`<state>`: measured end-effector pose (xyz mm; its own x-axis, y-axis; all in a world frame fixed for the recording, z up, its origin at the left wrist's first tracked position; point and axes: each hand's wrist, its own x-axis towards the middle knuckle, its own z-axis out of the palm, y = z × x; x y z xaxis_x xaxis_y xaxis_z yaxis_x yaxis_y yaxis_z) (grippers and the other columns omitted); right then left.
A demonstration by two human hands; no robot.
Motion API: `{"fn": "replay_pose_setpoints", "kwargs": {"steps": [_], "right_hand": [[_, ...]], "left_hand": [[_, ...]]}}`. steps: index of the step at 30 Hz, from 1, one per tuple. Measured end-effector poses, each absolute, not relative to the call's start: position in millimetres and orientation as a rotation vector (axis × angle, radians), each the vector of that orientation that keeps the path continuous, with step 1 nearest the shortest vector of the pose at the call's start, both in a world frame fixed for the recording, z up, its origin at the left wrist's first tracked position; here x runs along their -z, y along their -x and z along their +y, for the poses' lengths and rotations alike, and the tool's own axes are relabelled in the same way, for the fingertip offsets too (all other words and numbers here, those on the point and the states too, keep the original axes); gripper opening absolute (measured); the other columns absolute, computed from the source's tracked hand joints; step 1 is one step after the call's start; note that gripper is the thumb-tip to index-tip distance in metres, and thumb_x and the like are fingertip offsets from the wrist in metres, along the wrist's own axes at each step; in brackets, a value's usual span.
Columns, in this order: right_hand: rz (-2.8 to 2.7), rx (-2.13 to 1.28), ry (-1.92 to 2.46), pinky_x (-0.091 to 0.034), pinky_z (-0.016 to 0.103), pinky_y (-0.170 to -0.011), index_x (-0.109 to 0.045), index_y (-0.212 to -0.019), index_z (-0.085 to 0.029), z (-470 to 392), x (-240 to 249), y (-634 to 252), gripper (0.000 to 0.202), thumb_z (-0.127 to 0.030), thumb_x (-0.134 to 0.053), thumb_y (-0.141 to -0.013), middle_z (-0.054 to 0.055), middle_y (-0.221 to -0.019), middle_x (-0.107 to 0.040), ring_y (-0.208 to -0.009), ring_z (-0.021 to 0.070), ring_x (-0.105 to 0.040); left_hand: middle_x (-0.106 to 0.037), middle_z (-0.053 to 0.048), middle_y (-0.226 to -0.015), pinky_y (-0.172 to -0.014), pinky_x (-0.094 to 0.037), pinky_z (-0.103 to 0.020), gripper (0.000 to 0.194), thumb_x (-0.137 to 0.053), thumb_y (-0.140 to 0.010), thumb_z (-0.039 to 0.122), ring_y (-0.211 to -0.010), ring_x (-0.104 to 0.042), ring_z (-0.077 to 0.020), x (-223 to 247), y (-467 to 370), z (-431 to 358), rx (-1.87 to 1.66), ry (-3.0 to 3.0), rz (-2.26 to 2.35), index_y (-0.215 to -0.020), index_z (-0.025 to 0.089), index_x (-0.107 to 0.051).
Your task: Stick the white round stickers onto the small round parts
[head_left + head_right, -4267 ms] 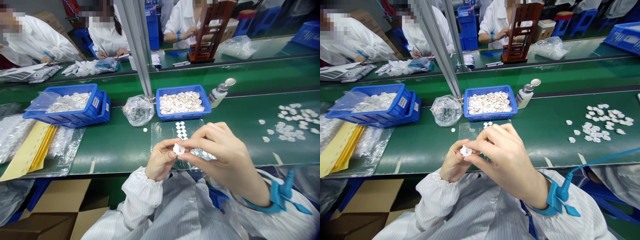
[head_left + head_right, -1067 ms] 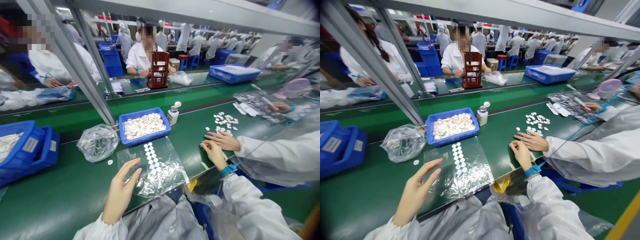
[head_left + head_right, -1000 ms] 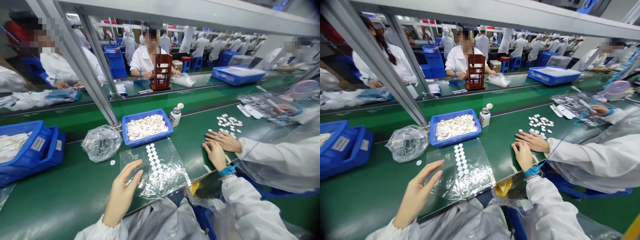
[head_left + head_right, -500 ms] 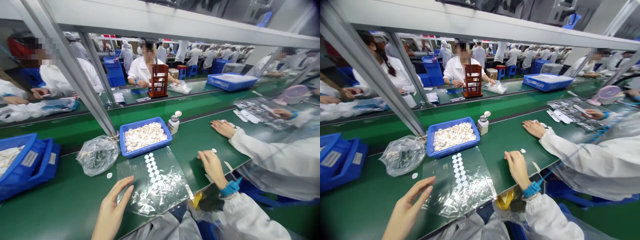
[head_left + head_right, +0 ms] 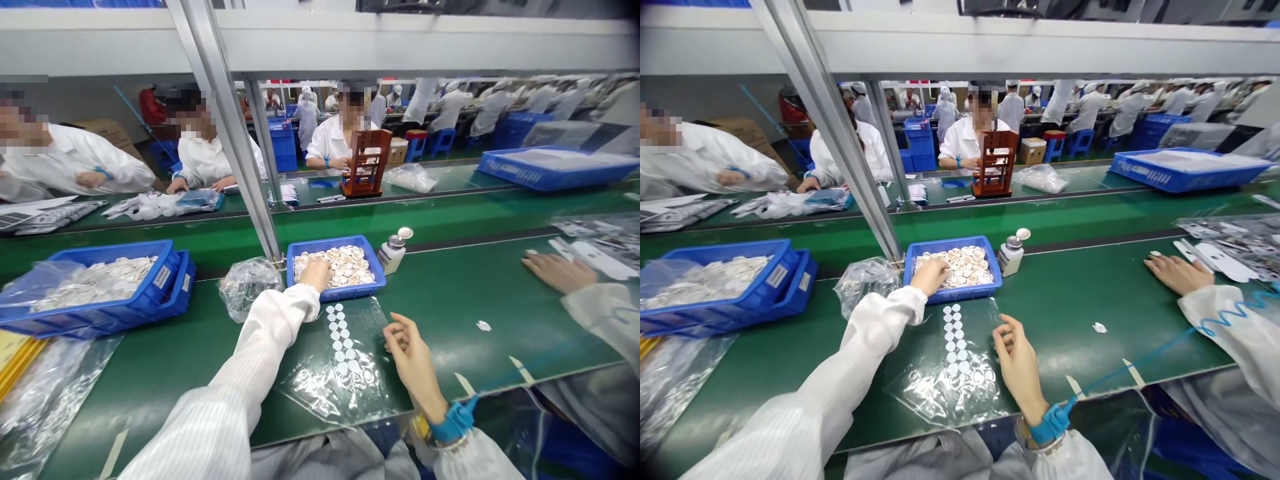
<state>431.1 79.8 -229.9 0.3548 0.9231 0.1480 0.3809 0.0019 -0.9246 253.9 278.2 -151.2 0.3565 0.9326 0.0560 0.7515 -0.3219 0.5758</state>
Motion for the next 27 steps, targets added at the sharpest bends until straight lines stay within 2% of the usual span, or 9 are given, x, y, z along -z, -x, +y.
{"fn": "replay_pose_setpoints", "kwargs": {"steps": [4, 7, 10, 12, 16, 18, 22, 27], "right_hand": [[-1.153, -0.635, 1.583, -0.056, 0.031, -0.061, -0.048, -0.123, -0.016, 75.1, 224.4, -442.9, 0.047, -0.05, -0.053, -0.09, 0.007, -0.093, -0.062, -0.067, 0.0157, -0.062], [-1.12, -0.624, 1.566, -0.055, 0.031, -0.06, -0.049, -0.122, -0.016, 72.7, 219.8, -447.8, 0.047, -0.049, -0.055, -0.089, 0.007, -0.092, -0.062, -0.067, 0.0158, -0.061], [-1.117, -0.624, 1.515, -0.056, 0.031, -0.058, -0.05, -0.119, -0.016, 75.1, 211.0, -443.2, 0.044, -0.047, -0.055, -0.09, 0.007, -0.09, -0.062, -0.064, 0.0148, -0.06], [-1.135, -0.615, 1.476, -0.056, 0.031, -0.06, -0.053, -0.117, -0.017, 78.8, 198.2, -434.9, 0.039, -0.045, -0.055, -0.09, 0.007, -0.091, -0.063, -0.07, 0.0157, -0.062], [-1.271, -0.529, 1.365, -0.055, 0.033, -0.077, -0.06, -0.117, -0.024, 88.0, 156.5, -412.7, 0.03, -0.038, -0.059, -0.09, 0.007, -0.109, -0.062, -0.095, 0.0186, -0.062], [-1.445, -0.43, 1.272, -0.053, 0.035, -0.086, -0.06, -0.121, -0.027, 92.0, 136.4, -402.5, 0.032, -0.033, -0.061, -0.09, 0.006, -0.114, -0.06, -0.1, 0.0187, -0.061], [-1.67, -0.235, 1.169, -0.052, 0.037, -0.083, -0.065, -0.112, -0.026, 95.1, 116.1, -389.4, 0.024, -0.026, -0.064, -0.089, 0.005, -0.102, -0.064, -0.098, 0.02, -0.061], [-1.693, -0.285, 1.089, -0.05, 0.036, -0.08, -0.068, -0.103, -0.025, 89.0, 109.0, -388.3, 0.017, -0.022, -0.067, -0.087, 0.002, -0.094, -0.067, -0.091, 0.018, -0.061]], "left_hand": [[-0.063, -0.01, -0.122, -0.094, -0.051, -0.048, 0.027, -0.061, -0.091, 0.031, -0.11, -0.061, -0.0241, 159.7, -266.3, 289.2, -0.525, -2.072, 1.471, -0.114, 0.016, -0.063], [-0.063, -0.009, -0.121, -0.094, -0.051, -0.049, 0.025, -0.062, -0.09, 0.03, -0.11, -0.061, -0.0241, 155.8, -263.5, 286.1, -0.618, -1.945, 1.454, -0.111, 0.015, -0.064], [-0.069, -0.01, -0.11, -0.093, -0.053, -0.047, 0.018, -0.062, -0.09, 0.023, -0.106, -0.065, -0.0233, 143.3, -257.3, 268.0, -0.748, -1.768, 1.388, -0.105, 0.013, -0.063], [-0.074, -0.012, -0.099, -0.089, -0.056, -0.043, 0.016, -0.06, -0.091, 0.021, -0.098, -0.07, -0.0223, 132.0, -253.1, 245.3, -0.806, -1.64, 1.284, -0.104, 0.011, -0.061], [-0.078, -0.013, -0.094, -0.082, -0.06, -0.038, 0.023, -0.061, -0.09, 0.027, -0.087, -0.075, -0.0224, 109.7, -244.0, 188.0, -0.812, -1.45, 1.062, -0.106, 0.011, -0.062], [-0.078, -0.012, -0.092, -0.082, -0.061, -0.036, 0.026, -0.067, -0.085, 0.03, -0.086, -0.076, -0.0231, 100.7, -239.1, 164.1, -0.81, -1.339, 0.971, -0.104, 0.011, -0.066], [-0.079, -0.009, -0.084, -0.076, -0.061, -0.031, 0.039, -0.078, -0.075, 0.03, -0.082, -0.076, -0.022, 88.6, -230.6, 136.4, -0.854, -1.075, 0.835, -0.108, 0.011, -0.069], [-0.079, -0.01, -0.086, -0.077, -0.06, -0.028, 0.039, -0.078, -0.076, 0.029, -0.082, -0.076, -0.0209, 82.6, -222.1, 123.0, -0.843, -0.923, 0.752, -0.11, 0.011, -0.07]]}}
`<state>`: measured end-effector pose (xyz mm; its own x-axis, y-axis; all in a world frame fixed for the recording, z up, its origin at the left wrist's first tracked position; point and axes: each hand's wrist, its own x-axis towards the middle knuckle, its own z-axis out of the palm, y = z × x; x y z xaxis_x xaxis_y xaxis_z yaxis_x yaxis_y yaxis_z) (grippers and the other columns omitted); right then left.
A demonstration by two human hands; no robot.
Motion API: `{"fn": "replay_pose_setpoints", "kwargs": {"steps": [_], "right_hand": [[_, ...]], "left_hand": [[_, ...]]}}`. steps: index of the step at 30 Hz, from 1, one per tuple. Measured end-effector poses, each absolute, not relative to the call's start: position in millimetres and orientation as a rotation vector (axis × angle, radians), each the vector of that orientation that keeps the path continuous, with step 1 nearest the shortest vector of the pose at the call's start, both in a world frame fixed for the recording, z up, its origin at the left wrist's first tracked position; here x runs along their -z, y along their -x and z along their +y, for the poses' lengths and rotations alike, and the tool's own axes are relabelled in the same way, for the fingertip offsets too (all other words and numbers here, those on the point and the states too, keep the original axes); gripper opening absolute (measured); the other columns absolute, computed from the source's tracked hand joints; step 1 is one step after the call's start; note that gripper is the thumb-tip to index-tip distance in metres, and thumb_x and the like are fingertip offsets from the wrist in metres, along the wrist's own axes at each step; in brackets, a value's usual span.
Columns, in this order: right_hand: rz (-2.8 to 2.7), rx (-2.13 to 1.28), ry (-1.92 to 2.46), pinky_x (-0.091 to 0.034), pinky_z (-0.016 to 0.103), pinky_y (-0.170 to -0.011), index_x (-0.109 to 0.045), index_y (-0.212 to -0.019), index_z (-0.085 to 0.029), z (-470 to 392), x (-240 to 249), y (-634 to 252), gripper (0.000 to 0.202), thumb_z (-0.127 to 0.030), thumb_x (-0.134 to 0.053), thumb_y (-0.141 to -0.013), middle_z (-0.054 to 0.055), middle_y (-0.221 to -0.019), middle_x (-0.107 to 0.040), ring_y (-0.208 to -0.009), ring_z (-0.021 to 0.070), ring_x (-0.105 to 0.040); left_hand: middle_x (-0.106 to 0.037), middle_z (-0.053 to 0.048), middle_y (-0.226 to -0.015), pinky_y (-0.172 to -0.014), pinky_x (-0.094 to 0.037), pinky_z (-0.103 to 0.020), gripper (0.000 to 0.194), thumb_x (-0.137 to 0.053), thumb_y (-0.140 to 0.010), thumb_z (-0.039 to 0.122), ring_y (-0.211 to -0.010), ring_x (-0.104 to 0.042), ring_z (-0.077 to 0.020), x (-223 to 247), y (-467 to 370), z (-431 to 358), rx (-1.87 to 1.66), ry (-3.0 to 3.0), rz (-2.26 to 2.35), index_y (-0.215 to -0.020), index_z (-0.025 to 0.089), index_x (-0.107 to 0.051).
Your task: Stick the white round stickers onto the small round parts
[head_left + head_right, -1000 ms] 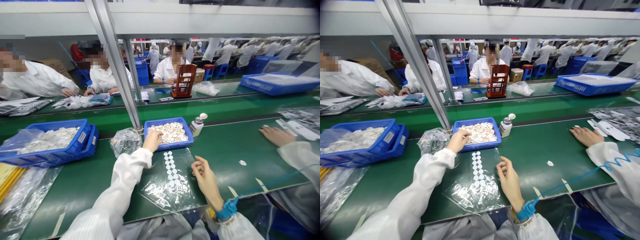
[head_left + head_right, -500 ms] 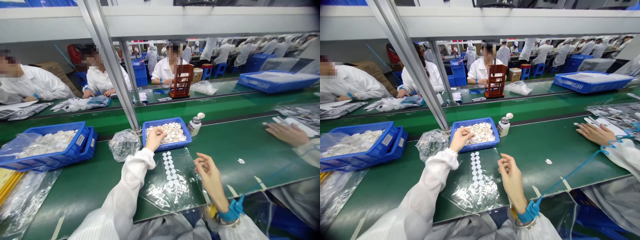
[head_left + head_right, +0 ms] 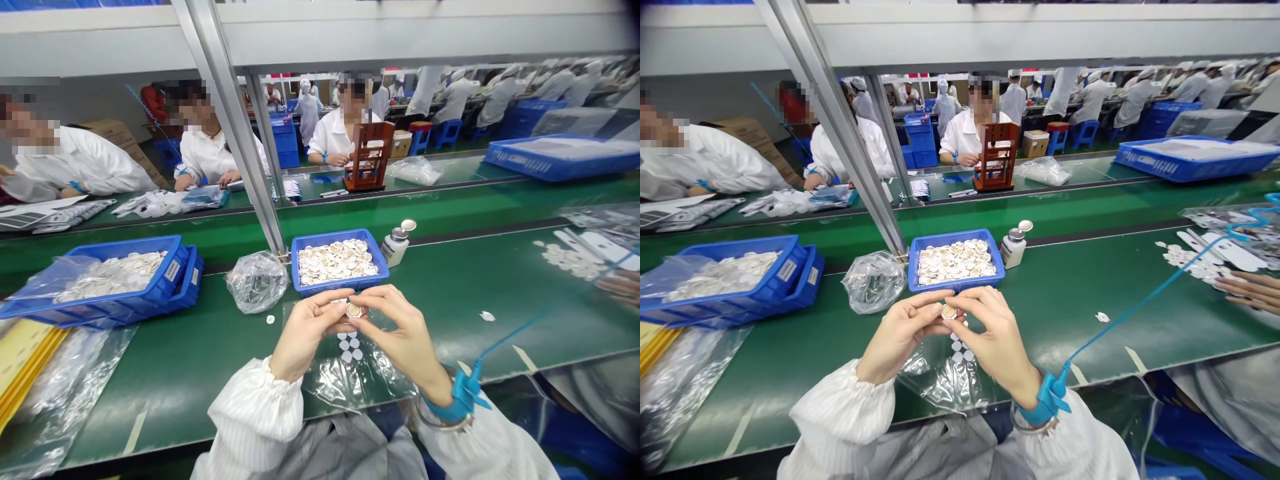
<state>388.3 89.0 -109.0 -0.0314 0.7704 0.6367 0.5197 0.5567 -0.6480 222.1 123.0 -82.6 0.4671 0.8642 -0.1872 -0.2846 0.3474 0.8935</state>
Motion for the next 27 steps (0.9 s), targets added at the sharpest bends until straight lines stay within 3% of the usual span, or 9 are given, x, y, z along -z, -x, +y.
{"fn": "replay_pose_setpoints", "kwargs": {"steps": [4, 7, 12, 17, 20, 23, 27], "right_hand": [[-1.734, -0.365, 1.011, -0.049, 0.036, -0.08, -0.067, -0.104, -0.025, 83.0, 99.5, -388.5, 0.019, -0.022, -0.068, -0.086, 0.002, -0.096, -0.068, -0.09, 0.0178, -0.062], [-1.719, -0.197, 1.082, -0.046, 0.037, -0.078, -0.066, -0.101, -0.025, 79.2, 95.5, -383.8, 0.015, -0.024, -0.067, -0.087, 0.002, -0.091, -0.068, -0.089, 0.0191, -0.061], [-1.8, 0.049, 1.195, -0.042, 0.037, -0.074, -0.065, -0.095, -0.024, 73.9, 98.8, -376.9, 0.007, -0.028, -0.065, -0.089, 0.003, -0.086, -0.065, -0.082, 0.0188, -0.06], [-1.908, -0.358, 1.214, -0.047, 0.034, -0.076, -0.065, -0.107, -0.03, 80.2, 117.0, -385.6, 0.016, -0.035, -0.06, -0.092, 0.002, -0.096, -0.067, -0.088, 0.0189, -0.061], [-1.903, -0.729, 1.251, -0.049, 0.031, -0.075, -0.066, -0.104, -0.032, 87.3, 127.6, -389.6, 0.017, -0.041, -0.057, -0.093, 0.0, -0.094, -0.067, -0.085, 0.017, -0.061], [-1.761, -0.89, 1.276, -0.048, 0.029, -0.072, -0.07, -0.086, -0.028, 90.6, 131.1, -388.0, 0.02, -0.045, -0.059, -0.09, 0.0, -0.084, -0.067, -0.078, 0.0169, -0.06], [-1.328, -1.046, 1.257, -0.052, 0.029, -0.073, -0.071, -0.081, -0.023, 90.0, 129.0, -378.6, 0.027, -0.049, -0.068, -0.081, 0.003, -0.083, -0.071, -0.078, 0.0183, -0.064]], "left_hand": [[-0.079, -0.011, -0.093, -0.082, -0.059, -0.029, 0.037, -0.079, -0.077, 0.029, -0.093, -0.074, -0.0225, 85.6, -219.7, 114.4, -0.772, -0.796, 0.589, -0.108, 0.012, -0.071], [-0.079, -0.01, -0.095, -0.086, -0.058, -0.03, 0.035, -0.08, -0.075, 0.027, -0.095, -0.074, -0.0227, 90.1, -222.5, 107.0, -0.829, -0.716, 0.551, -0.107, 0.014, -0.072], [-0.078, -0.01, -0.085, -0.078, -0.058, -0.029, 0.035, -0.081, -0.073, 0.029, -0.085, -0.075, -0.0221, 99.0, -225.5, 102.7, -0.938, -0.699, 0.706, -0.102, 0.012, -0.072], [-0.069, -0.001, -0.072, -0.064, -0.056, -0.029, 0.07, -0.079, -0.072, 0.033, -0.063, -0.071, -0.0181, 115.7, -215.4, 107.2, -0.833, -0.949, 0.811, -0.132, 0.011, -0.051], [-0.065, 0.002, -0.076, -0.064, -0.055, -0.029, 0.077, -0.073, -0.077, 0.033, -0.062, -0.07, -0.0159, 124.2, -210.8, 107.8, -0.769, -1.091, 0.811, -0.144, 0.015, -0.038], [-0.064, 0.002, -0.074, -0.064, -0.054, -0.029, 0.077, -0.074, -0.076, 0.034, -0.062, -0.068, -0.0154, 127.1, -212.2, 108.5, -0.816, -1.085, 0.845, -0.142, 0.014, -0.04], [-0.07, -0.005, -0.077, -0.07, -0.056, -0.032, 0.059, -0.079, -0.072, 0.04, -0.069, -0.069, -0.0183, 129.3, -220.4, 106.9, -0.948, -0.899, 0.834, -0.121, 0.013, -0.06]]}}
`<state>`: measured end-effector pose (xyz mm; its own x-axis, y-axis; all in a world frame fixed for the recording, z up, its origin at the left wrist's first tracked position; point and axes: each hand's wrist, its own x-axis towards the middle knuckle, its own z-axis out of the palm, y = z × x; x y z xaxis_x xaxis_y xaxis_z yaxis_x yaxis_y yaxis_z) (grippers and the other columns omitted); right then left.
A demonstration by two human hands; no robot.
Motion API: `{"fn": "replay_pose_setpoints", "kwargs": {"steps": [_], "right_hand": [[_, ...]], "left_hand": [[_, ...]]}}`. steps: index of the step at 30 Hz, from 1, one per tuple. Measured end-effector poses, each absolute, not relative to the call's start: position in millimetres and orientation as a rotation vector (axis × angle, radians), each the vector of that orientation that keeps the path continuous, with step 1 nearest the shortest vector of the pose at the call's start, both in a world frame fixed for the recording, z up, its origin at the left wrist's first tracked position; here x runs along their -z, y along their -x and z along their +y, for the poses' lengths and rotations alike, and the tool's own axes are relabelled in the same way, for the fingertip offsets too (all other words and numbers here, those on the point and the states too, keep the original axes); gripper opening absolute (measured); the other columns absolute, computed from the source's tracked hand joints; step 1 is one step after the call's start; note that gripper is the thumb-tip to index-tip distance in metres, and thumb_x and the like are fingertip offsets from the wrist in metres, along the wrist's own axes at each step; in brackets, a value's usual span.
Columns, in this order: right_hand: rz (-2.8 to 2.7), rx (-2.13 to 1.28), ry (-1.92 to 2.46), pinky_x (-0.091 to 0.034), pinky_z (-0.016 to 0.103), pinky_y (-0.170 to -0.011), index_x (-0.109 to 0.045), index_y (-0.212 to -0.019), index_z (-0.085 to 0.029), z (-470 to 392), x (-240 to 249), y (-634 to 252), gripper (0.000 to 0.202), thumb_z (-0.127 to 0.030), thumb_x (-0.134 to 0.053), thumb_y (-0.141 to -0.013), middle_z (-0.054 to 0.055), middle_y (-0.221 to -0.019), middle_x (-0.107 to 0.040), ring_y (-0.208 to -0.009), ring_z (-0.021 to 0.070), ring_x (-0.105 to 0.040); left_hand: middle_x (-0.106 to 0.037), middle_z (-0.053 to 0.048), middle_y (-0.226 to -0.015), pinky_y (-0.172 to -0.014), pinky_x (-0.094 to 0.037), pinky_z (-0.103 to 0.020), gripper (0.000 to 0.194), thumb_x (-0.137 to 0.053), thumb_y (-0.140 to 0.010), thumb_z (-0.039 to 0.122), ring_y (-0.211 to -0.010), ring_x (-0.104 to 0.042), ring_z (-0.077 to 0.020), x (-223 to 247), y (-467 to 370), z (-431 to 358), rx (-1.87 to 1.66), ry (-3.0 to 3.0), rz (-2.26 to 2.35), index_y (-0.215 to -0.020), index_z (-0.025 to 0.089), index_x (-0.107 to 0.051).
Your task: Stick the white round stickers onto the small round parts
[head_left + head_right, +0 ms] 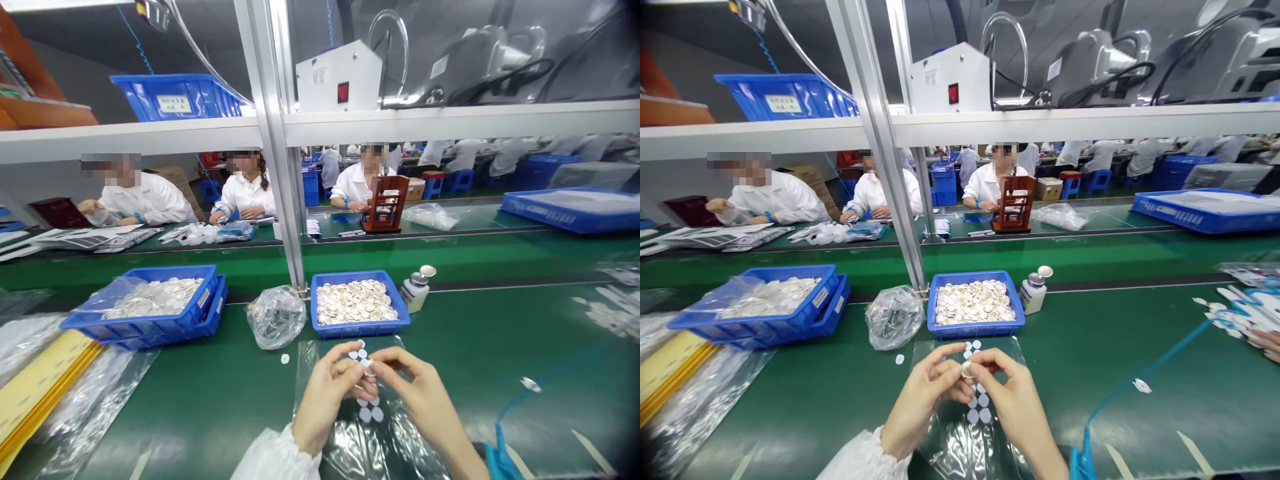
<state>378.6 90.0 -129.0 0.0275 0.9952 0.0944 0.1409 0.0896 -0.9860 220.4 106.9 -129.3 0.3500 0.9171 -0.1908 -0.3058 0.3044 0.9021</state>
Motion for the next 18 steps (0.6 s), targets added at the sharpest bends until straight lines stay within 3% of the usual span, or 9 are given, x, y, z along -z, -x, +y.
{"fn": "replay_pose_setpoints", "kwargs": {"steps": [3, 8, 13, 18], "right_hand": [[-1.068, -1.178, 1.169, -0.055, 0.029, -0.073, -0.072, -0.08, -0.02, 88.2, 128.2, -368.5, 0.033, -0.051, -0.077, -0.071, 0.004, -0.081, -0.072, -0.077, 0.0188, -0.066], [-0.821, -1.388, 1.087, -0.056, 0.027, -0.062, -0.07, -0.078, -0.016, 84.6, 127.6, -356.2, 0.042, -0.051, -0.085, -0.059, 0.003, -0.068, -0.068, -0.061, 0.014, -0.063], [-0.773, -1.457, 1.067, -0.054, 0.025, -0.057, -0.056, -0.078, -0.019, 81.1, 130.2, -353.7, 0.048, -0.05, -0.087, -0.057, -0.002, -0.062, -0.064, -0.055, 0.0122, -0.062], [-1.152, -0.996, 1.288, -0.048, 0.023, -0.055, -0.063, -0.082, -0.02, 71.5, 133.5, -354.4, 0.027, -0.045, -0.074, -0.078, 0.002, -0.079, -0.067, -0.064, 0.0117, -0.06]], "left_hand": [[-0.072, -0.011, -0.103, -0.087, -0.054, -0.036, 0.042, -0.078, -0.073, 0.046, -0.096, -0.068, -0.0232, 134.1, -226.5, 101.0, -1.075, -0.865, 0.808, -0.104, 0.017, -0.073], [-0.064, -0.009, -0.132, -0.113, -0.035, -0.038, 0.038, -0.076, -0.075, 0.047, -0.133, -0.048, -0.0292, 139.4, -227.2, 93.0, -1.139, -0.958, 0.796, -0.106, 0.025, -0.077], [-0.073, -0.013, -0.117, -0.1, -0.047, -0.04, 0.039, -0.08, -0.071, 0.046, -0.114, -0.063, -0.0303, 144.1, -224.9, 91.7, -1.117, -0.913, 0.737, -0.101, 0.022, -0.079], [-0.079, -0.008, -0.091, -0.089, -0.053, -0.03, 0.034, -0.087, -0.063, 0.04, -0.09, -0.072, -0.0194, 146.8, -227.2, 87.3, -1.187, -0.637, 0.698, -0.09, 0.02, -0.079]]}}
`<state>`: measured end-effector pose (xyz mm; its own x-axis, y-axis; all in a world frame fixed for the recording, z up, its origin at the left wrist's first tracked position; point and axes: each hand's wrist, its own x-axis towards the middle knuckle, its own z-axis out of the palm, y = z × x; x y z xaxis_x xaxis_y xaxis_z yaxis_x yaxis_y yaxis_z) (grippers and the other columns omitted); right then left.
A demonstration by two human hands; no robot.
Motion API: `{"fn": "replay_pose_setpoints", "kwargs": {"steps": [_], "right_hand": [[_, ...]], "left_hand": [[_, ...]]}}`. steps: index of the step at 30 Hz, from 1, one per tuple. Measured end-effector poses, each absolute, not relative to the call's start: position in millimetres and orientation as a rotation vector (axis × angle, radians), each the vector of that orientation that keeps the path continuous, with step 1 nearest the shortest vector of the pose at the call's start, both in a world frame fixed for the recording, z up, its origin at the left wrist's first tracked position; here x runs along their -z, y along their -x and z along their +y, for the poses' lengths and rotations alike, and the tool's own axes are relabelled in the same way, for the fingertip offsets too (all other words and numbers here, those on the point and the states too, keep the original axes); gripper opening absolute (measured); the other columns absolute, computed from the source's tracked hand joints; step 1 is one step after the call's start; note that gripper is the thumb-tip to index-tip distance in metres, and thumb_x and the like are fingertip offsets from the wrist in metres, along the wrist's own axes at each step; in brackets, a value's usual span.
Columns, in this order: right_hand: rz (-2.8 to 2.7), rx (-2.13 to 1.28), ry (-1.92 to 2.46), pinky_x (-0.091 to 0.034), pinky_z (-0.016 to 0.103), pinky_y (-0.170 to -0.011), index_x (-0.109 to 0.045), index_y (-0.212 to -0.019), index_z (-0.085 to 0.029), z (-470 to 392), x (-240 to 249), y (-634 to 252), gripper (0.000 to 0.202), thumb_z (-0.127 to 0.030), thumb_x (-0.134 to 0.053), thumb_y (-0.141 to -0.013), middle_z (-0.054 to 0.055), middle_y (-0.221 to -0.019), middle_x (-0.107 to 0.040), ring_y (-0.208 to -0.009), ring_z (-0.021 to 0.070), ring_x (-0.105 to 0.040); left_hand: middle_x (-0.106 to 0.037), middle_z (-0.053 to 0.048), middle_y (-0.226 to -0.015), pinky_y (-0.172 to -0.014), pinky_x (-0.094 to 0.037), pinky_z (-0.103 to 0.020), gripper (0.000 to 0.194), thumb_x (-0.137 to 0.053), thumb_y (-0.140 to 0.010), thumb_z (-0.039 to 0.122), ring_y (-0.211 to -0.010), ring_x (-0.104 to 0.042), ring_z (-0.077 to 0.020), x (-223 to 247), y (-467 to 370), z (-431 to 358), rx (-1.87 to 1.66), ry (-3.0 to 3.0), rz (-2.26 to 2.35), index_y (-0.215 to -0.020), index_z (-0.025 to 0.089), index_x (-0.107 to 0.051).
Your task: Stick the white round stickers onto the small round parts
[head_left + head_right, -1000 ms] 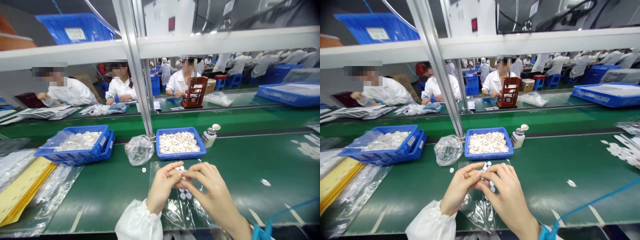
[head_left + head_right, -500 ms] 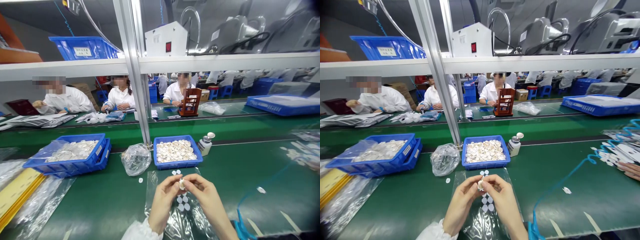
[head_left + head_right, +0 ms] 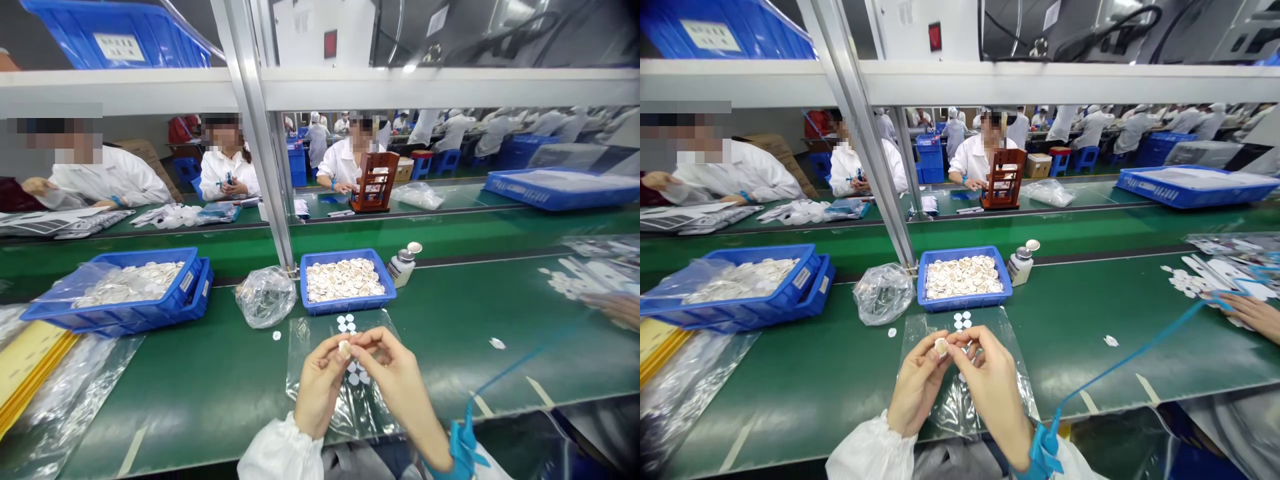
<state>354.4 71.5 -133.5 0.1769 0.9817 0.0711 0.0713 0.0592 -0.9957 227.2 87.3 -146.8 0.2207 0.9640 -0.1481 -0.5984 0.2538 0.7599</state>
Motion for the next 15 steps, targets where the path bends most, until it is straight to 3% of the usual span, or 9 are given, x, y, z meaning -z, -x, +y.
{"fn": "replay_pose_setpoints", "kwargs": {"steps": [4, 8, 15], "right_hand": [[-1.485, -0.54, 1.195, -0.047, 0.023, -0.06, -0.071, -0.087, -0.025, 64.8, 126.8, -355.6, 0.004, -0.026, -0.067, -0.086, 0.001, -0.084, -0.062, -0.071, 0.0113, -0.056], [-1.613, -0.402, 1.12, -0.05, 0.027, -0.066, -0.073, -0.087, -0.026, 63.8, 116.3, -357.6, 0.008, -0.021, -0.067, -0.087, 0.002, -0.081, -0.059, -0.078, 0.0143, -0.057], [-1.652, -0.367, 1.088, -0.049, 0.028, -0.061, -0.075, -0.086, -0.027, 62.6, 109.2, -362.1, 0.009, -0.021, -0.068, -0.086, 0.002, -0.076, -0.058, -0.074, 0.0151, -0.057]], "left_hand": [[-0.08, -0.005, -0.087, -0.077, -0.058, -0.024, 0.034, -0.091, -0.058, 0.031, -0.079, -0.073, -0.0145, 143.8, -223.7, 83.2, -1.157, -0.506, 0.657, -0.088, 0.021, -0.078], [-0.08, -0.005, -0.089, -0.071, -0.061, -0.024, 0.038, -0.093, -0.054, 0.031, -0.074, -0.074, -0.0155, 139.6, -217.7, 80.9, -1.11, -0.535, 0.645, -0.088, 0.02, -0.078], [-0.08, -0.005, -0.081, -0.069, -0.062, -0.024, 0.037, -0.094, -0.051, 0.032, -0.071, -0.075, -0.0173, 133.4, -215.8, 79.5, -1.088, -0.611, 0.688, -0.084, 0.022, -0.08]]}}
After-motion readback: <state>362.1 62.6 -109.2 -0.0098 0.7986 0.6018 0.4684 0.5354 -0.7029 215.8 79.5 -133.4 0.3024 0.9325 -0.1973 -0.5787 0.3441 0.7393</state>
